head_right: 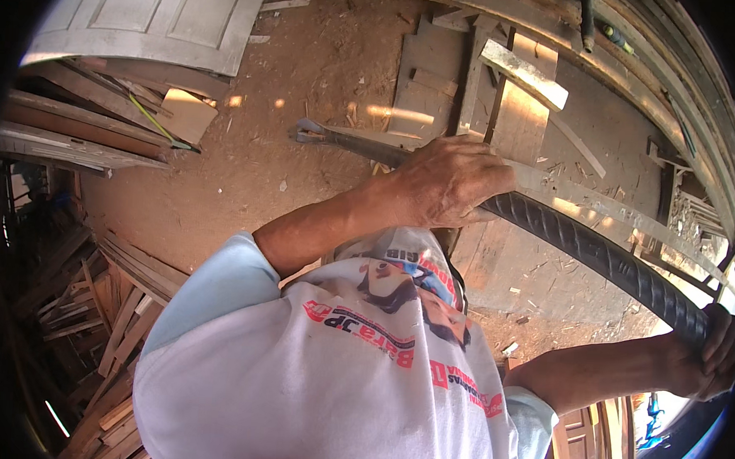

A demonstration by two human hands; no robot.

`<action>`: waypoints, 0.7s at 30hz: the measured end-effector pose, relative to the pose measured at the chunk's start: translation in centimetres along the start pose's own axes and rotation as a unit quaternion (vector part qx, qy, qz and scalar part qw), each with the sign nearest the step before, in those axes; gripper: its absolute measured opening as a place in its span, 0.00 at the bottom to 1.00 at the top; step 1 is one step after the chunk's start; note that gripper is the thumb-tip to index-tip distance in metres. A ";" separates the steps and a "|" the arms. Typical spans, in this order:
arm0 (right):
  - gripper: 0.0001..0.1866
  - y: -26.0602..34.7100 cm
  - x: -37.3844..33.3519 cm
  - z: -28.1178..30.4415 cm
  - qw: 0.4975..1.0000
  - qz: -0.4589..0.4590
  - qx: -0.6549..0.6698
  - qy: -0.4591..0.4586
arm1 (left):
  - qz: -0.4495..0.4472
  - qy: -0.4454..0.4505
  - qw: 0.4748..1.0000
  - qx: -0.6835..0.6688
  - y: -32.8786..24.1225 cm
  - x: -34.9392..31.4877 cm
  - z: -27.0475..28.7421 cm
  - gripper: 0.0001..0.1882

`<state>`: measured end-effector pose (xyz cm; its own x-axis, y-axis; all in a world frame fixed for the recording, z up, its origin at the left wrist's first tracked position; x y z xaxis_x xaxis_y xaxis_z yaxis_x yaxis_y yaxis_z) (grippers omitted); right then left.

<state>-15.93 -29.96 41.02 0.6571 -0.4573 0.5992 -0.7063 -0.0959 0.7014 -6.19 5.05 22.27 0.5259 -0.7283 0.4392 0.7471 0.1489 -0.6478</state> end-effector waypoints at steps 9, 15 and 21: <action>0.19 -2.0 -1.5 3.2 0.985 -0.069 0.139 -0.070 | 0.019 0.041 0.999 -0.012 0.8 0.5 -2.0 0.25; 0.16 -7.6 -3.7 9.0 0.966 -0.103 0.218 -0.090 | 0.006 0.034 0.999 0.039 1.8 1.5 -4.9 0.24; 0.16 -8.1 -2.8 7.8 0.961 -0.150 0.200 -0.121 | 0.045 0.048 0.998 0.024 3.0 1.1 -5.5 0.23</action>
<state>-14.11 -34.81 30.60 0.8008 -0.5431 0.2527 -0.5712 -0.5656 0.5948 -5.61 1.03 17.34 0.5525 -0.7706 0.3177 0.7180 0.2464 -0.6509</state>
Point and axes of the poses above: each hand's wrist, its own x-axis towards the middle knuckle, its own z-axis out of the back of the hand, y = z × x, the point moved 8 cm from there along x, towards the middle knuckle, and after that the axes turned 1 degree about -y, right-handed, at the moved point
